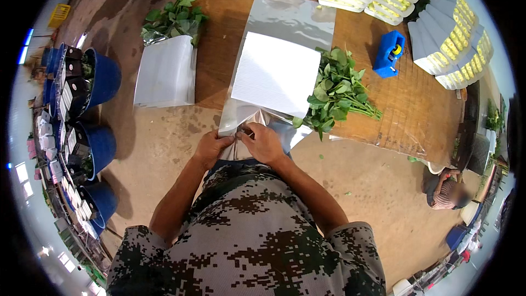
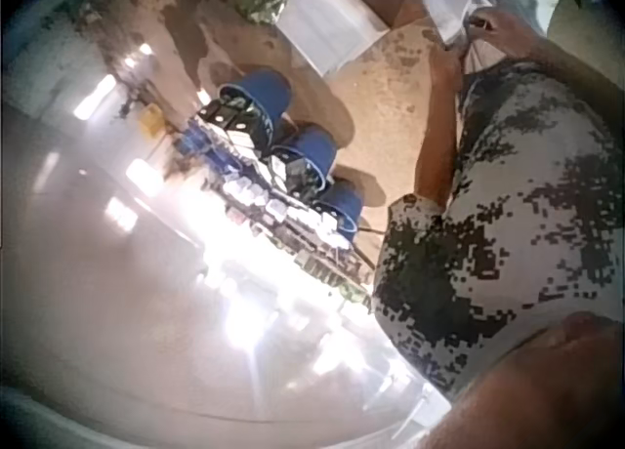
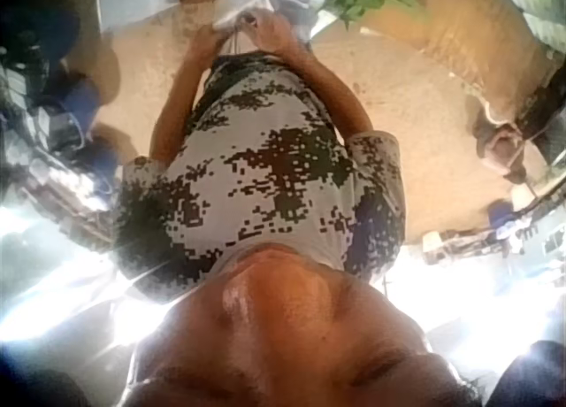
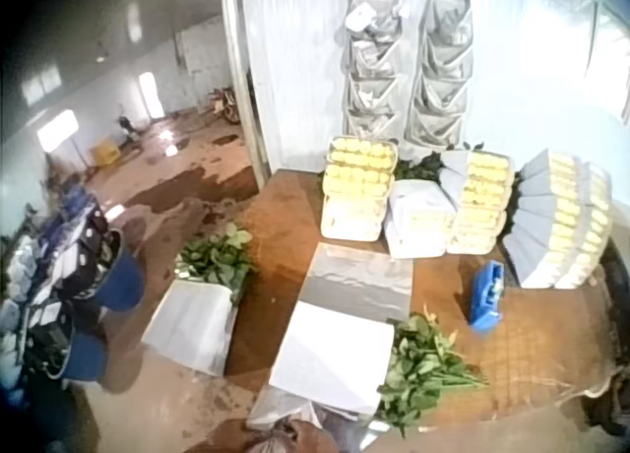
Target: The person wraps bunches of green leafy stems in white paper and clear plastic film on a wooden table. They repeatedly fold the paper around the stems, secure the wrap, and place the finished bundles aside.
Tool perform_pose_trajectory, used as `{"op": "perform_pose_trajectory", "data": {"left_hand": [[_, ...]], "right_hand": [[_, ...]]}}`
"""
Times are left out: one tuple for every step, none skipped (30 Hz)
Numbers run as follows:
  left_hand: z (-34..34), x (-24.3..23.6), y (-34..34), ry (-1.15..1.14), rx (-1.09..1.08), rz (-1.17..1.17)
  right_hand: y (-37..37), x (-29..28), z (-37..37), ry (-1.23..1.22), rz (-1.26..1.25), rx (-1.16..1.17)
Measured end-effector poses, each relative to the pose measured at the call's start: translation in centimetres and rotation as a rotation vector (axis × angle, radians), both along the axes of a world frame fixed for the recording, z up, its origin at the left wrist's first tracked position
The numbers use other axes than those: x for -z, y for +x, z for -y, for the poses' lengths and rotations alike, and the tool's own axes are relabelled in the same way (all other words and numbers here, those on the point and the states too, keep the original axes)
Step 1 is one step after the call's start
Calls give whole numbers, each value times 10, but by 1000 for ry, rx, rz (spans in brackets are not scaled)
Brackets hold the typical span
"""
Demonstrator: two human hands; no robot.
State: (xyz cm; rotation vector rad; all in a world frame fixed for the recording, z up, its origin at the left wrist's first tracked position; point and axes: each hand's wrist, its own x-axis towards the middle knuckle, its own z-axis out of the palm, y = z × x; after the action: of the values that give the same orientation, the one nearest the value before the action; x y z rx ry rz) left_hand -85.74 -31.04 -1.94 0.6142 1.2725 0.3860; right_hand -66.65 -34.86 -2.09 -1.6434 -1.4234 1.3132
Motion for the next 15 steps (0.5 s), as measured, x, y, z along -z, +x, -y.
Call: {"op": "perform_pose_trajectory", "data": {"left_hand": [[3,-2,-4,-36,7,-78],[4,-4,-2,-28,-21,-72],[4,-4,2,-20,-49,-67],[4,-4,5,-11,-77,-62],[1,2,6,17,-83,-85],[-2,10,8,45,-89,-109],[-5,16,9,74,-95,-133],[-9,17,12,116,-100,-137],[-11,18,16,157,-105,-140],[-12,18,19,199,-110,-143],[-13,16,22,211,-102,-155],[-14,14,24,223,-93,-167],[-15,12,26,235,-84,-179],[-14,16,24,243,-85,-200],[-13,20,20,251,-86,-221]], "right_hand": [[0,2,1,26,-20,8],[1,1,1,50,-37,13],[1,0,2,37,-37,-7],[2,-1,4,26,-9,-34],[3,-3,5,20,22,-62],[3,-5,6,14,53,-90],[4,-8,7,-26,60,-86],[3,-10,6,-44,63,-48],[1,-11,4,-63,65,-9],[-1,-11,2,-81,68,30],[-3,-5,-1,-24,-12,81],[-1,1,-2,-18,4,72],[2,7,-3,-12,19,64],[2,6,-5,-7,33,51],[3,4,-5,11,52,83]]}}
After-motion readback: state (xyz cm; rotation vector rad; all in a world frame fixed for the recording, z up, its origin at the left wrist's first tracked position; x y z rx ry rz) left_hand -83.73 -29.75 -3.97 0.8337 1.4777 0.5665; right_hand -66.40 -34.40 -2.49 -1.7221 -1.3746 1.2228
